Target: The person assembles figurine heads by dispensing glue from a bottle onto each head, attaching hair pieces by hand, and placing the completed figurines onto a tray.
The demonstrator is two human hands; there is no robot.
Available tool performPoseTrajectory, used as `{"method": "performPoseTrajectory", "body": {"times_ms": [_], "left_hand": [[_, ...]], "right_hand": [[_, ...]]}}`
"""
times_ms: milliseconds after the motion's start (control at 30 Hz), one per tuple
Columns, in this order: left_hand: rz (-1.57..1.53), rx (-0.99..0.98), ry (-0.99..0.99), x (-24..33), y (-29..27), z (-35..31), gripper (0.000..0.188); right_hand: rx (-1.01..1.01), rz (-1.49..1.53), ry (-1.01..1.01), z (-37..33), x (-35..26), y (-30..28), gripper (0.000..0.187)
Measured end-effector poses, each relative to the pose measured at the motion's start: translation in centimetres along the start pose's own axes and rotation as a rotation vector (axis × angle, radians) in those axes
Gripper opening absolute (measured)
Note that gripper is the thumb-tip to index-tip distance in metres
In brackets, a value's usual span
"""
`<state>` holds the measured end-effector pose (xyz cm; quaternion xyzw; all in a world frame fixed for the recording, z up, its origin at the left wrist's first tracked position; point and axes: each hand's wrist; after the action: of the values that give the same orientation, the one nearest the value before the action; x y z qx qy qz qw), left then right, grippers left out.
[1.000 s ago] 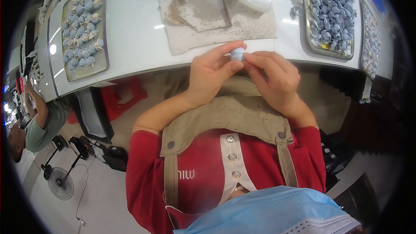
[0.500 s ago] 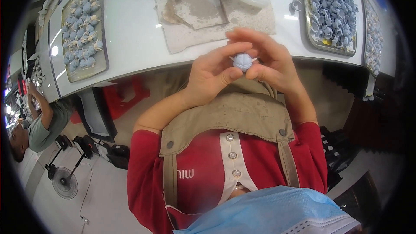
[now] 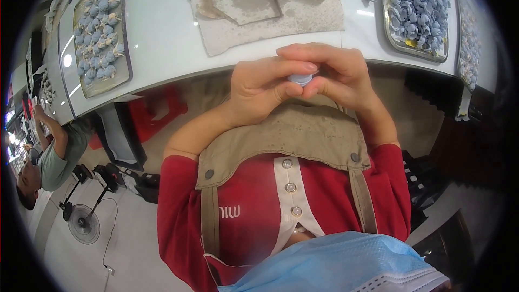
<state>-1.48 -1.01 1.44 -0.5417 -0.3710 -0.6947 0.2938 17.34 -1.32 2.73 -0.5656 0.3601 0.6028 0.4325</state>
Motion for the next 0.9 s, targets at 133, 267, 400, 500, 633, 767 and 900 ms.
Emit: {"method": "performPoseTrajectory", "body": {"times_ms": [133,267,400,500,633,767,900], "left_hand": [[0.04,0.018,0.047,0.2,-0.3,-0.1,0.024],[0.019,0.026,-0.022,0.5,-0.4,-0.2,0.022],[-0.037,0.09,0.032,0.0,-0.7,-0.1,0.022],[0.344,0.135,0.058,2.5,-4.6,-0.4,0.024],[0.984,0.903,0.113,5.9,-17.9,-0.4,0.03],[1.469,1.219,0.043,6.3,-34.8,-2.6,0.032],[1.726,1.146,-0.296,5.8,-37.5,-1.2,0.031]], "right_hand": [[-0.006,0.035,-0.008,0.3,0.0,0.3,0.043],[-0.079,0.052,0.002,0.4,-0.3,-0.2,0.042],[-0.025,0.165,0.09,0.1,0.8,1.0,0.049],[-0.06,-0.131,-0.125,2.4,1.1,1.5,0.058],[0.353,-0.086,-0.12,3.2,1.2,-0.5,0.042],[0.538,-0.235,-0.054,2.8,1.9,-1.9,0.026],[0.6,-0.436,-0.159,3.1,3.0,-2.7,0.015]]}}
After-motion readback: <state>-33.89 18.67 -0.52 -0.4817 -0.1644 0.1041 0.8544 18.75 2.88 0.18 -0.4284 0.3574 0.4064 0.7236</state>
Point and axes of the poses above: each hand's wrist, its own z-axis towards the middle knuckle, its own y-axis out of the palm, x = y × z, and after that the axes turned 2 degrees about x, right-handed
